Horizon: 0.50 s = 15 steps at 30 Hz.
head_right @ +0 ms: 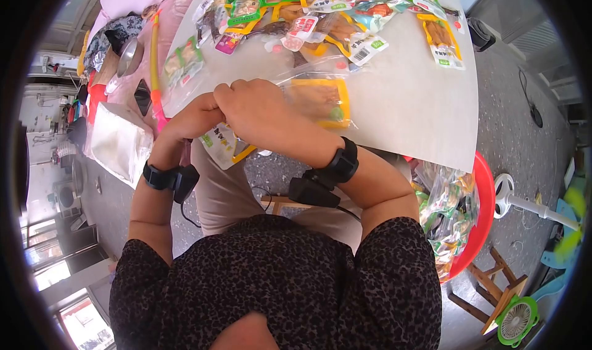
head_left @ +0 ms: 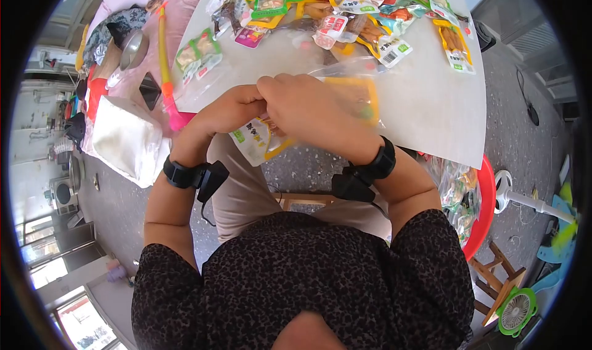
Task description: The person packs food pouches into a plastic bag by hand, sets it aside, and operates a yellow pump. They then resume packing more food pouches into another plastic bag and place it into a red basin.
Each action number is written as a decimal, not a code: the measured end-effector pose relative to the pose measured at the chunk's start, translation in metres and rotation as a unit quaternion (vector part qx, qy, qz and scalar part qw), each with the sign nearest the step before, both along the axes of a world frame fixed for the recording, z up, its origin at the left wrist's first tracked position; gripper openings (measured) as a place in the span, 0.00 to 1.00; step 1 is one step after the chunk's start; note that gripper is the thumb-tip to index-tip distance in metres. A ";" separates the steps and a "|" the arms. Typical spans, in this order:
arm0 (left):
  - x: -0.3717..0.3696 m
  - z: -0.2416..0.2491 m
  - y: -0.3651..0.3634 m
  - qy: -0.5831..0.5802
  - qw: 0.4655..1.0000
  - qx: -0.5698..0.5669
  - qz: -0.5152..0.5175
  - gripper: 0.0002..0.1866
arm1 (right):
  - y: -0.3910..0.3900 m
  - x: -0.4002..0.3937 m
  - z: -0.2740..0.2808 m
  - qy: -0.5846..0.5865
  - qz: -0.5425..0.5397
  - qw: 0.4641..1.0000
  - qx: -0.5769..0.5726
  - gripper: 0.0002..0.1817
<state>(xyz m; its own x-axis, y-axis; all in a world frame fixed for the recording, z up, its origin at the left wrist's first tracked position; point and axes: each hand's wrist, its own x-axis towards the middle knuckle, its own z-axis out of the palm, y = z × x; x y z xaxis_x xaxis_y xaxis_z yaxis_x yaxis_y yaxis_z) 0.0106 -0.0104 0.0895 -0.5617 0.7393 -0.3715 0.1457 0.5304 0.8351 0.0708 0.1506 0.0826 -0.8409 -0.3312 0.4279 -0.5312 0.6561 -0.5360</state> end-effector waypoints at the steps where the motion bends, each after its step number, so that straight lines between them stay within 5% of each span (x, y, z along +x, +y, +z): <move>1: 0.002 -0.002 0.004 0.020 0.999 0.014 0.024 0.09 | -0.001 0.002 0.001 -0.006 -0.009 1.000 0.001 0.08; 6: 0.004 -0.016 0.028 0.126 0.983 0.036 0.125 0.08 | -0.002 -0.005 -0.008 0.024 -0.027 0.999 0.015 0.09; 9: -0.003 -0.021 0.036 0.121 0.988 -0.027 0.095 0.11 | -0.001 -0.014 -0.020 0.009 -0.037 0.999 0.022 0.08; 12: -0.005 -0.026 0.032 -0.274 0.933 0.100 0.210 0.17 | 0.004 -0.017 -0.020 0.015 -0.047 0.998 0.036 0.06; 15: 0.011 -0.032 0.019 -0.440 0.791 0.369 0.212 0.21 | 0.016 -0.019 -0.013 0.039 -0.064 0.997 0.029 0.05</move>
<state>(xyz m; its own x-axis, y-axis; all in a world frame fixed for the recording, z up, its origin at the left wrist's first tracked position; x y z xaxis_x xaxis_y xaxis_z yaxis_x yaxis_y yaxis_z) 0.0213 0.0089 0.0573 -0.5808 0.7519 -0.3120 -0.7244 -0.3024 0.6196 0.0517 0.1667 0.0693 -0.8425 -0.2488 0.4777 -0.4797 0.7499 -0.4556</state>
